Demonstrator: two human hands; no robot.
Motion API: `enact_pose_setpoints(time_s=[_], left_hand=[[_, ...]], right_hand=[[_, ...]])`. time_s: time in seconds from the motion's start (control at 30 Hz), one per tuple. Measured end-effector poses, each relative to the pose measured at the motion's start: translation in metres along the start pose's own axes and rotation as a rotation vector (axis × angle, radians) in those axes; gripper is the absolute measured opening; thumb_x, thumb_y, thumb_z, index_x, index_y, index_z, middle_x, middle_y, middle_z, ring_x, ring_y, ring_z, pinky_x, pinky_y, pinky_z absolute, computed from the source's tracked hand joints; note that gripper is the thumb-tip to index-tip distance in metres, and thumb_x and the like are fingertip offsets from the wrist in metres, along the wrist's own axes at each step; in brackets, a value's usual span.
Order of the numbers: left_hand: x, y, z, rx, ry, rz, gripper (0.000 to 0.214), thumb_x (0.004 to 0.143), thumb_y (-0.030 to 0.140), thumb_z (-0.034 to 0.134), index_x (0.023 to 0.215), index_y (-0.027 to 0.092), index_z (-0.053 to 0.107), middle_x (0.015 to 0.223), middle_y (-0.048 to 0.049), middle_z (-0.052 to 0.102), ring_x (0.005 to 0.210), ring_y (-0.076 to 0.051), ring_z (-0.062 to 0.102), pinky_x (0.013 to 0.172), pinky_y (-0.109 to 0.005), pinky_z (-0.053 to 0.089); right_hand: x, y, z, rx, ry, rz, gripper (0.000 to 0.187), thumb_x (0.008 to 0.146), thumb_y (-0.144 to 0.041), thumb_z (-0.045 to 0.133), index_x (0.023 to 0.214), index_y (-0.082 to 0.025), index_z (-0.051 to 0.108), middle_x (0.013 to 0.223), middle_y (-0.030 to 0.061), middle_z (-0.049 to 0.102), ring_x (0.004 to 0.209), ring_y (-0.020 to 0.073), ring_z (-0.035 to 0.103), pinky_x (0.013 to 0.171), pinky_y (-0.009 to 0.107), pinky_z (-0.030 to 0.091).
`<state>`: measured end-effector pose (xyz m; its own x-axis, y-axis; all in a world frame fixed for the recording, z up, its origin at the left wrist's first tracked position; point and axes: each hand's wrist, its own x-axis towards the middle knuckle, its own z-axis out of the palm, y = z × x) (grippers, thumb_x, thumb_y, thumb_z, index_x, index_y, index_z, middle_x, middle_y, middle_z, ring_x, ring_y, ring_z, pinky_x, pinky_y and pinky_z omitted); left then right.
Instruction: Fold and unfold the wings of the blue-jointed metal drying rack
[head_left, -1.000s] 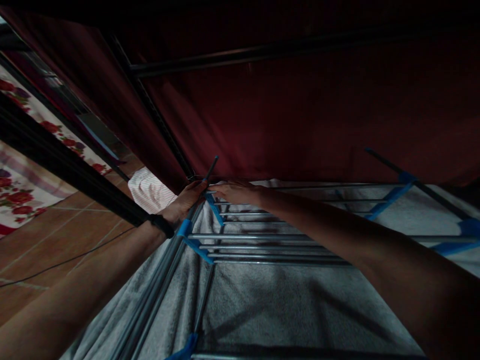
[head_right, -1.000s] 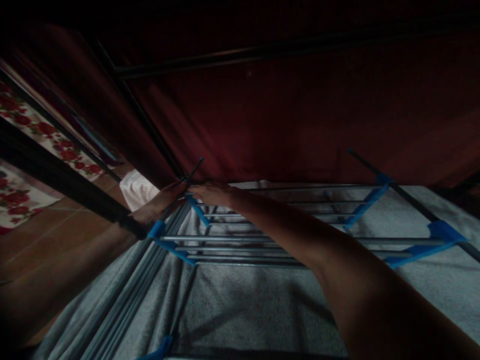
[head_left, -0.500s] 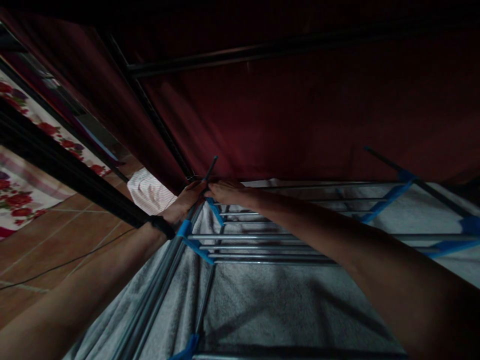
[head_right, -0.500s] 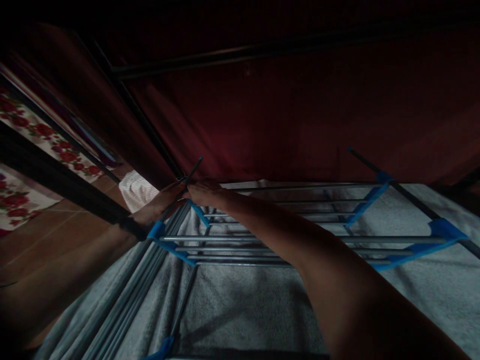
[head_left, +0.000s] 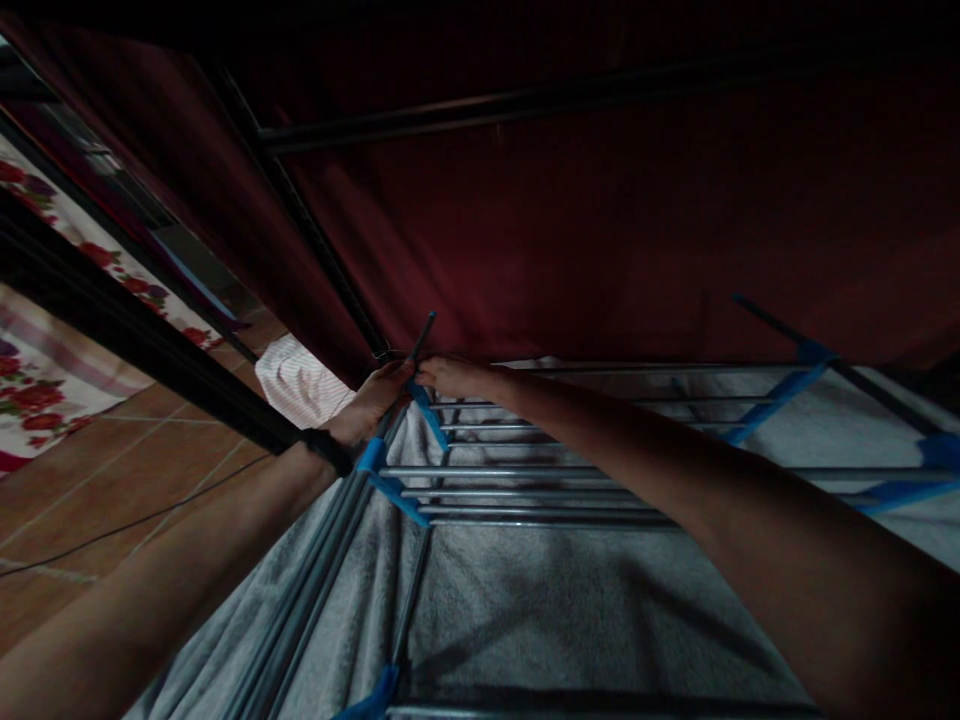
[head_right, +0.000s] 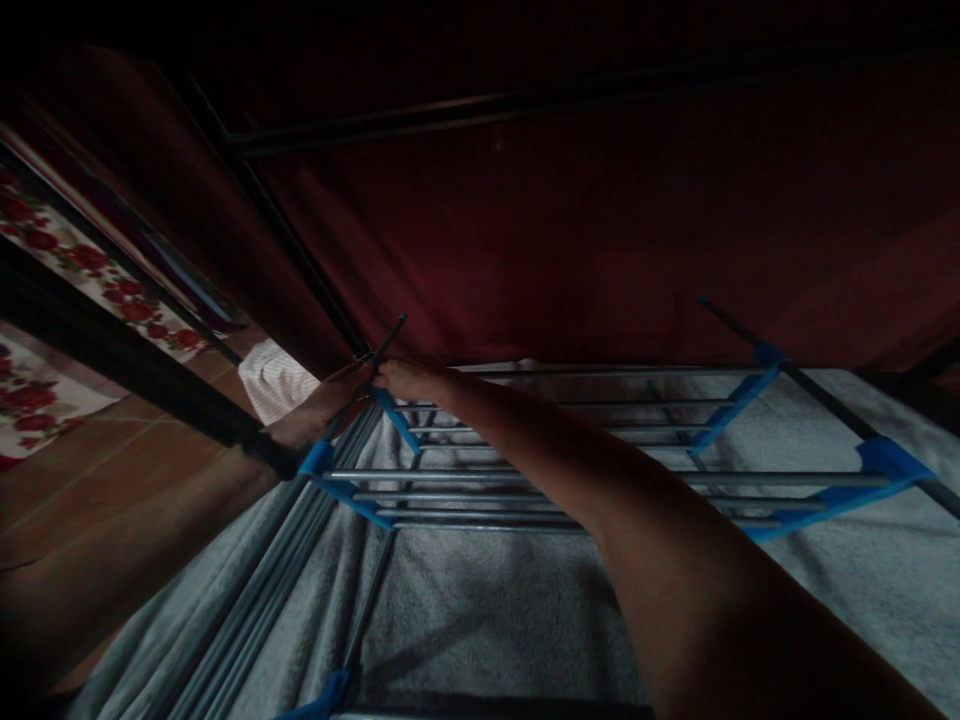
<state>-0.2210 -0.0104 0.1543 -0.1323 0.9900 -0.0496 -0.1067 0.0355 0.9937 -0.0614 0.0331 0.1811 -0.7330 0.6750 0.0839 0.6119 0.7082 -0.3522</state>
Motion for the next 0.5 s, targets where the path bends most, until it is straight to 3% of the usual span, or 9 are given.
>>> enact_pose_setpoints(time_s=[0.5], left_hand=[[0.006,-0.009,-0.006,0.004,-0.029,0.006,0.021,0.082,0.033,0.079,0.093,0.018,0.071,0.080,-0.0024,0.073,0.066,-0.014,0.066,0.062,-0.022,0.054]], right_hand=[[-0.014,-0.005,-0.003,-0.080,-0.037,0.013,0.033,0.106,-0.035,0.046,0.126,-0.022,0.070,0.133,0.0066,0.072,0.115,0.0205,0.068,0.087,0.027,0.050]])
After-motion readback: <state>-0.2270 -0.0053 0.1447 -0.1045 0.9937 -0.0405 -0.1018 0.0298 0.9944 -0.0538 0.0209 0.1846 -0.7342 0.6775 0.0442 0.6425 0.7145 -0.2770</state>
